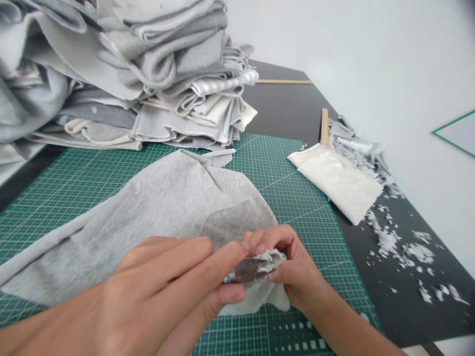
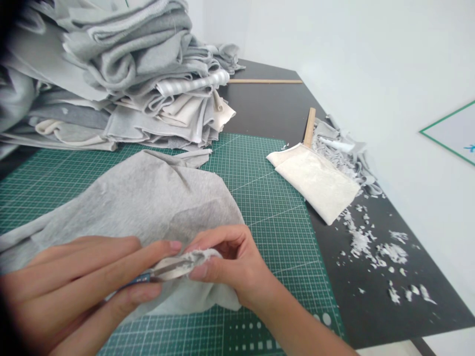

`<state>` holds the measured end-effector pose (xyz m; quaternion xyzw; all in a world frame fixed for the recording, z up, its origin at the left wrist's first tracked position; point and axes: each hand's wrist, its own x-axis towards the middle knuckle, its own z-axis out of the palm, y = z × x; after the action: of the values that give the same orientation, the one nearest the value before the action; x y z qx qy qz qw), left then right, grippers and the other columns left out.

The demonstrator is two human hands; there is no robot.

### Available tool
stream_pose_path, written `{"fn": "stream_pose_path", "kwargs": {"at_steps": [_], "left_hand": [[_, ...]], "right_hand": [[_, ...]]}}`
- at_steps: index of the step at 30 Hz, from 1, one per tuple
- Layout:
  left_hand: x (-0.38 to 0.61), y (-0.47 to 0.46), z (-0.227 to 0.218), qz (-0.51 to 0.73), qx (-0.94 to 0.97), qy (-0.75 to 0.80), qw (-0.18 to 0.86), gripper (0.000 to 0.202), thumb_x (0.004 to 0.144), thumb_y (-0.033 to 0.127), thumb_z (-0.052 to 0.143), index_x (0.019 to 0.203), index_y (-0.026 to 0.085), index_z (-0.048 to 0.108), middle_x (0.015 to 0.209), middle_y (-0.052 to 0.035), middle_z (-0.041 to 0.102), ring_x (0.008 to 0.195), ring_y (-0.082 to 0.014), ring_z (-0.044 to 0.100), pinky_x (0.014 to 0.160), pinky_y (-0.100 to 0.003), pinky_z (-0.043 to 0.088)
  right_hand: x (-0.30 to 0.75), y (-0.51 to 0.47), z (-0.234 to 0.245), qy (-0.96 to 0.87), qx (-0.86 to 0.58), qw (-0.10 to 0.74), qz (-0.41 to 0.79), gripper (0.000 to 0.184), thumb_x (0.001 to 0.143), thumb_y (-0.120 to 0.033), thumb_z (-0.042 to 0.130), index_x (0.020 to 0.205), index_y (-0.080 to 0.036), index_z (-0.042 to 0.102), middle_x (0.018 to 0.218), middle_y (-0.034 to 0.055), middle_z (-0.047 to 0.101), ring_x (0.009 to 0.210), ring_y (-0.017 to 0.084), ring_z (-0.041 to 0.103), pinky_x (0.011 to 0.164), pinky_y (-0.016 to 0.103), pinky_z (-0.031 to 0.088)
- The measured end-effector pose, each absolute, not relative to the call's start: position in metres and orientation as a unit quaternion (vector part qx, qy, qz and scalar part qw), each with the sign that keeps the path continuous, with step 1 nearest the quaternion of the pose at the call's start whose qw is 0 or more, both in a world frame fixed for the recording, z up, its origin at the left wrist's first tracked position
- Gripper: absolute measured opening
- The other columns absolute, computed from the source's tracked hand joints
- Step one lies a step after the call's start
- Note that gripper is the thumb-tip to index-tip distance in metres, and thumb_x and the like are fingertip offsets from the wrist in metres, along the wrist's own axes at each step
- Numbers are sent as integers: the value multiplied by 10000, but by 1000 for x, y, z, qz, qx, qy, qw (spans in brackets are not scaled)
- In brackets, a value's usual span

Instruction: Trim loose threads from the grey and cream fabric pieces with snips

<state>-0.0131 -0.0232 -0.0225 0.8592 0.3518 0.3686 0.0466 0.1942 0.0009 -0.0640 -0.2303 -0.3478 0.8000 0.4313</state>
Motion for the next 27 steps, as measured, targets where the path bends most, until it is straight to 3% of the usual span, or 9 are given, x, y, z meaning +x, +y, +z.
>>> {"fn": "stream_pose_path", "kwargs": {"at_steps": [14,27], "left_hand": [[-15,-25,-22,353,862,361,33,296,982,229,534,1250,138,621,883,-29,715,645,-127,667,489,-262,498],[-13,-23,-22,372,860,348,34,226,969,195,550,1146,111,664,868,-40,719,644,-123,654,492,-250,496]], "right_hand": [[193,0,-60,-345,-240,429,799,171,677,-223,880,809,-291,796,831,-32,776,758,97,673,717,191,524],[193,1,-62,-362,-249,437,785,172,670,-256,885,807,-306,794,805,-21,762,737,122,640,687,235,508]]}}
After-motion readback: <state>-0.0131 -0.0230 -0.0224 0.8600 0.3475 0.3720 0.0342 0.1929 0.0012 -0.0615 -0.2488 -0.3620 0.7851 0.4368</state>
